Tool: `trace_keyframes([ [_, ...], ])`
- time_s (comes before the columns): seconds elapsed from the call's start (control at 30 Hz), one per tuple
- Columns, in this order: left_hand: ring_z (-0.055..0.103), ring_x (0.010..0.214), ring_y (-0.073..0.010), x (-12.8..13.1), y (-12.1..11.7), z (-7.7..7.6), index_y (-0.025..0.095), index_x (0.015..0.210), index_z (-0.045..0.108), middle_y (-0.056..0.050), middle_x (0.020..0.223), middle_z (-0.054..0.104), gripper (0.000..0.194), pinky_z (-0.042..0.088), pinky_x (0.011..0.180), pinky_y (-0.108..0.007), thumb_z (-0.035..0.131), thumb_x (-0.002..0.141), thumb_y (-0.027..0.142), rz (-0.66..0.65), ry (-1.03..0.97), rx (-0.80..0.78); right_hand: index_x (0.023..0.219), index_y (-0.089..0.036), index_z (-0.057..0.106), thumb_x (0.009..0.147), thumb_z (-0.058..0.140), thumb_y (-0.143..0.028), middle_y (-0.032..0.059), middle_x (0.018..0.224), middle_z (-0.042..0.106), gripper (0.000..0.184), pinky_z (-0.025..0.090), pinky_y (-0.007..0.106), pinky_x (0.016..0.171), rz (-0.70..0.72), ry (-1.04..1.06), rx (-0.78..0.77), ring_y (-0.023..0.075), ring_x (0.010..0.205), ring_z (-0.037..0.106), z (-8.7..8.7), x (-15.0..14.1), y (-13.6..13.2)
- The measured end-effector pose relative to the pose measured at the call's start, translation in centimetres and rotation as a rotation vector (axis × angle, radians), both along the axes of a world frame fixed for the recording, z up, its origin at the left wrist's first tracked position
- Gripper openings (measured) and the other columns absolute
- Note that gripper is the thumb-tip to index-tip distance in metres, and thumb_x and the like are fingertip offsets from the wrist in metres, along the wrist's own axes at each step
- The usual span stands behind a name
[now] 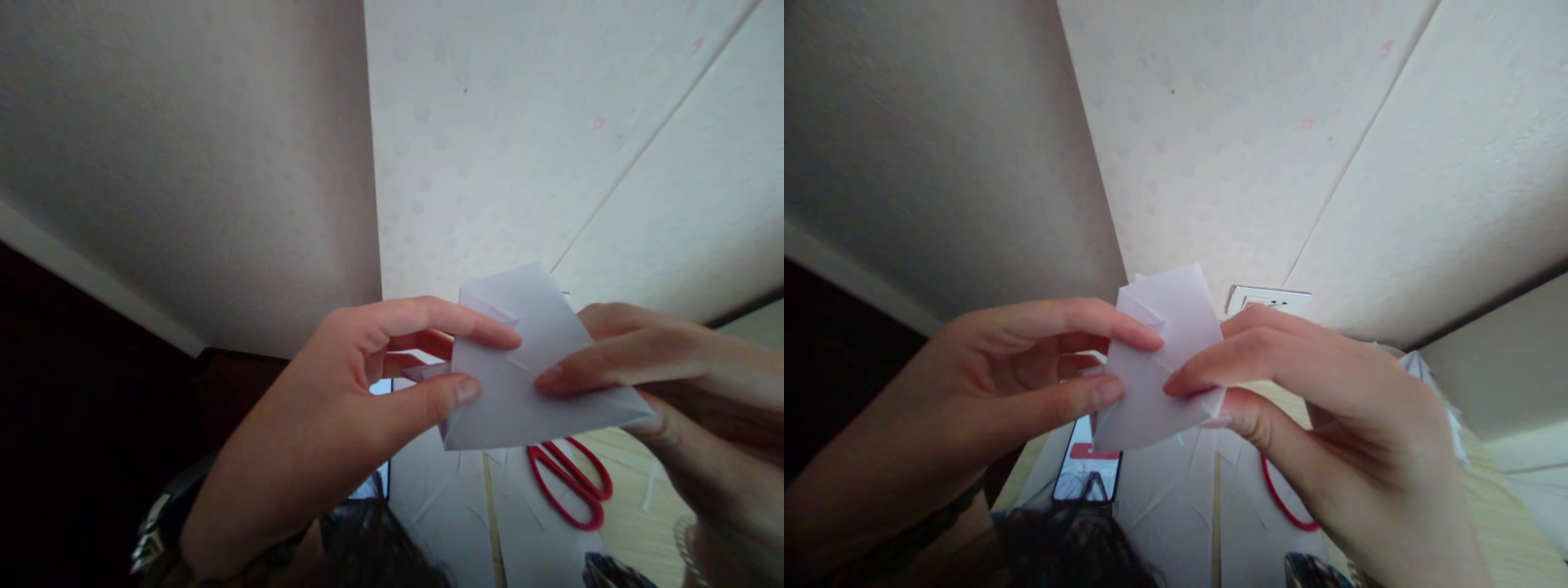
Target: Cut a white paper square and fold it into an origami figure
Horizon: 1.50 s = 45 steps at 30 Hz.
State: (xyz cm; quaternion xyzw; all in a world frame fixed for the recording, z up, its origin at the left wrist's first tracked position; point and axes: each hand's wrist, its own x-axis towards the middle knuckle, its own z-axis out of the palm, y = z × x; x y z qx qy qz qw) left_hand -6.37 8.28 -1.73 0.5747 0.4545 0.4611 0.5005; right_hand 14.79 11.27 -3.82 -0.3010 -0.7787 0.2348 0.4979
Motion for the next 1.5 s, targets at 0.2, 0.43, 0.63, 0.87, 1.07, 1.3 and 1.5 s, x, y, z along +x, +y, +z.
trace_keyframes([
  [0.2, 0.072, 0.085, -0.0092, 0.4, 0.0, 0.0, 0.031, 0.091, 0.080, 0.010, 0.098, 0.079, 0.028, 0.056, 0.071, -0.012, 0.068, 0.079, 0.009, 0.033, 0.000, 0.038, 0.090, -0.034, 0.074, 0.091, 0.068, -0.030, -0.0072, 0.090, 0.076, 0.007, 0.051, 0.029, 0.093, 0.026, -0.012, -0.007, 0.0171, 0.084, 0.067, -0.2, 0.2, 0.3],
  [0.43, 0.071, 0.087, -0.0071, 1.7, -0.3, 0.5, 0.032, 0.090, 0.079, 0.013, 0.096, 0.079, 0.027, 0.055, 0.074, -0.011, 0.068, 0.081, 0.009, 0.125, 0.020, 0.125, 0.092, -0.031, 0.074, 0.091, 0.068, -0.022, -0.0044, 0.093, 0.072, 0.011, 0.051, 0.024, 0.080, 0.045, 0.077, -0.066, 0.0148, 0.090, 0.063, 0.3, 0.0, 0.1],
  [0.63, 0.072, 0.089, -0.0074, 3.8, -0.5, 0.6, 0.034, 0.093, 0.078, 0.013, 0.097, 0.079, 0.031, 0.054, 0.078, -0.013, 0.068, 0.081, 0.008, 0.185, 0.067, 0.176, 0.085, -0.030, 0.072, 0.089, 0.070, -0.024, -0.0067, 0.087, 0.071, 0.007, 0.049, 0.020, 0.076, -0.002, 0.197, -0.140, 0.0114, 0.082, 0.062, 0.8, 0.6, -0.1],
  [0.87, 0.072, 0.091, -0.0103, 6.9, -0.3, 0.4, 0.034, 0.094, 0.076, 0.011, 0.099, 0.078, 0.028, 0.055, 0.080, -0.017, 0.066, 0.082, 0.010, 0.223, 0.024, 0.179, 0.085, -0.029, 0.071, 0.090, 0.069, -0.025, -0.0063, 0.083, 0.069, 0.007, 0.048, 0.019, 0.073, -0.056, 0.252, -0.220, 0.0095, 0.080, 0.063, 1.4, 2.2, -0.1],
  [1.07, 0.073, 0.091, -0.0163, 7.9, -0.6, 0.6, 0.031, 0.096, 0.076, 0.006, 0.107, 0.079, 0.019, 0.056, 0.087, -0.028, 0.072, 0.080, 0.021, 0.280, -0.039, 0.073, 0.086, -0.026, 0.070, 0.088, 0.070, -0.026, -0.0050, 0.082, 0.070, 0.002, 0.047, 0.022, 0.071, -0.072, 0.231, -0.280, 0.0104, 0.077, 0.064, 1.7, 2.5, 0.0],
  [1.3, 0.072, 0.098, -0.0186, 7.6, -1.2, 1.5, 0.026, 0.098, 0.075, 0.001, 0.111, 0.078, 0.015, 0.056, 0.087, -0.027, 0.068, 0.085, 0.023, 0.251, -0.057, 0.026, 0.083, -0.024, 0.069, 0.088, 0.070, -0.027, -0.0020, 0.080, 0.069, 0.006, 0.050, 0.023, 0.069, -0.008, 0.240, -0.296, 0.0129, 0.077, 0.065, 2.2, 2.7, -0.5],
  [1.5, 0.072, 0.094, -0.0164, 6.8, -1.3, 1.4, 0.024, 0.098, 0.077, 0.000, 0.108, 0.079, 0.019, 0.056, 0.081, -0.023, 0.065, 0.085, 0.016, 0.175, -0.129, -0.013, 0.079, -0.023, 0.072, 0.083, 0.077, -0.033, -0.0022, 0.075, 0.071, 0.012, 0.050, 0.020, 0.062, 0.150, 0.171, -0.221, 0.0106, 0.069, 0.064, 2.6, 3.5, 0.1],
])
